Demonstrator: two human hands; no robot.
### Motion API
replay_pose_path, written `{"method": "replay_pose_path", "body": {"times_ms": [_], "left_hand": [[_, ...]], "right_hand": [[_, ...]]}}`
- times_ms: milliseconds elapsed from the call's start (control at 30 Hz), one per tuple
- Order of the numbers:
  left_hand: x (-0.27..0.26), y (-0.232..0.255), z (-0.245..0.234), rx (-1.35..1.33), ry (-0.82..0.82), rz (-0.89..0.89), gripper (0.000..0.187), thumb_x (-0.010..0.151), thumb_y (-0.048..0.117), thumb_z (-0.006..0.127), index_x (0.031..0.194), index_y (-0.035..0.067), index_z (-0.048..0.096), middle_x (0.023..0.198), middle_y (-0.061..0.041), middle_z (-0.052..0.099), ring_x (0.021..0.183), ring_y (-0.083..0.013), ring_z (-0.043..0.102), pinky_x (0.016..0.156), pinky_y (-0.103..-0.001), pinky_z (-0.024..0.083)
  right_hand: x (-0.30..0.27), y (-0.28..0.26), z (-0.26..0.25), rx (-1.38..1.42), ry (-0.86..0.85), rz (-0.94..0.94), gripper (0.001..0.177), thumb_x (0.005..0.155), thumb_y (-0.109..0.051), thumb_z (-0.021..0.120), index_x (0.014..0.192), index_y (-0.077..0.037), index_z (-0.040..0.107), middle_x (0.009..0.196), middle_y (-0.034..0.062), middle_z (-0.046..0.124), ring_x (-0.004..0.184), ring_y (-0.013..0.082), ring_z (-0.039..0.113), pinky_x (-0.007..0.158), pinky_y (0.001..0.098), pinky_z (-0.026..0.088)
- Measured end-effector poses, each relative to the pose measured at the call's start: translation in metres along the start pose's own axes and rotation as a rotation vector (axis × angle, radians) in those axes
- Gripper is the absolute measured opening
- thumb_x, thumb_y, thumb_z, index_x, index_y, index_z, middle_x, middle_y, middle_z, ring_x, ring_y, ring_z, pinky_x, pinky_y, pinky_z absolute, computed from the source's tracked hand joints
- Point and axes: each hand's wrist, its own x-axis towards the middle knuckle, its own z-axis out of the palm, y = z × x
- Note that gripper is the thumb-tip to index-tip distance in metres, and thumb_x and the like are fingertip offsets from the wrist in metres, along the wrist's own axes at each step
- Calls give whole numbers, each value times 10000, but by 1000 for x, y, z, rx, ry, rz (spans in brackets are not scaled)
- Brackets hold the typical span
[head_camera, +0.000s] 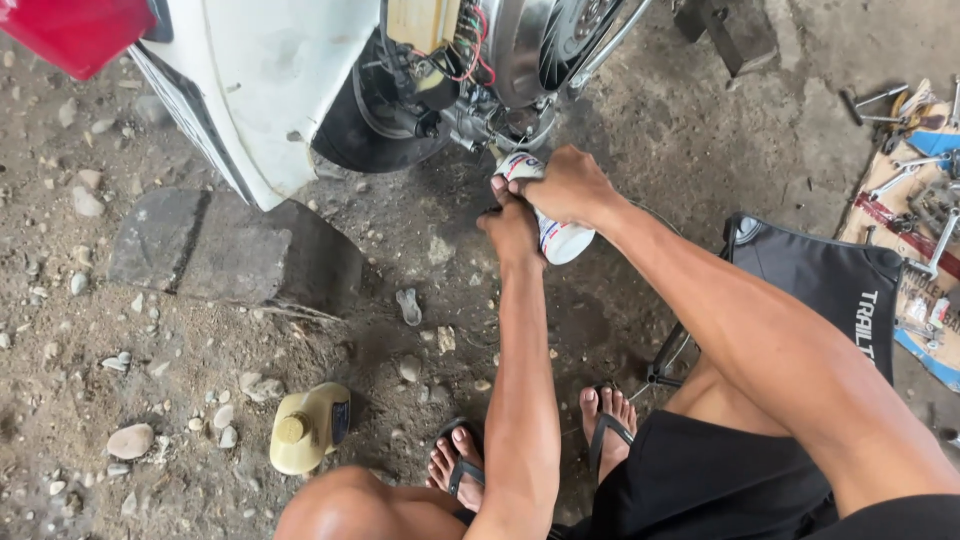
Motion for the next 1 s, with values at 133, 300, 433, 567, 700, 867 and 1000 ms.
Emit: {"method": "replay_pose_path", "body": {"times_ms": [133,300,433,567,700,867,1000], "left_hand": [[1,-5,-1,-5,18,6,730,991,533,506,1313,-112,388,1338,-372,537,1323,-519,507,1067,-577,459],[0,-3,0,10,32,-8,719,986,548,514,1309,-83,395,1326,-345,557,1313,-494,529,1058,-547,478],[-19,11,-5,0,-6,-28,738,995,547,490,1339,-93,358,1373,-366,513,1339,-500,499,1081,-571,455],[-9,6,-8,-162,-78,-191,931,955,657,471,1500,-60,234,1519,-350,372,1433,-484,384,1159,-595,353],[-6,14,-10,-203,-100,-206,931,955,661,463,1499,-60,235,1516,-348,372,1433,-481,383,1161,-592,350],[-3,18,-20,-249,-144,-237,929,956,672,440,1494,-59,237,1509,-342,373,1434,-472,383,1169,-583,340],[1,23,-26,-280,-161,-262,929,957,678,428,1491,-58,239,1506,-338,373,1435,-467,382,1173,-579,335]], "right_hand": [[5,6,2,13,2,-2,668,854,-486,742,1194,86,692,1176,328,693,1181,485,639,942,585,544],[4,5,1,7,6,-11,684,861,-476,745,1221,102,676,1200,344,678,1189,498,631,945,597,539],[-4,1,-1,-8,1,-8,679,862,-484,737,1219,91,675,1212,337,679,1204,485,627,956,587,535],[-20,-4,-8,-141,-122,-46,745,943,-507,628,1309,141,604,1345,368,604,1316,485,555,1077,577,464],[-33,-30,-26,-196,-129,-86,749,962,-520,568,1330,132,595,1362,366,590,1345,476,527,1091,580,448],[-35,-45,-17,-225,-191,-67,810,973,-529,519,1397,161,498,1419,394,521,1387,490,473,1123,595,403],[-14,-44,-12,-319,-353,-51,399,1094,-396,440,896,-81,585,674,69,551,487,165,427,423,339,302]]}}
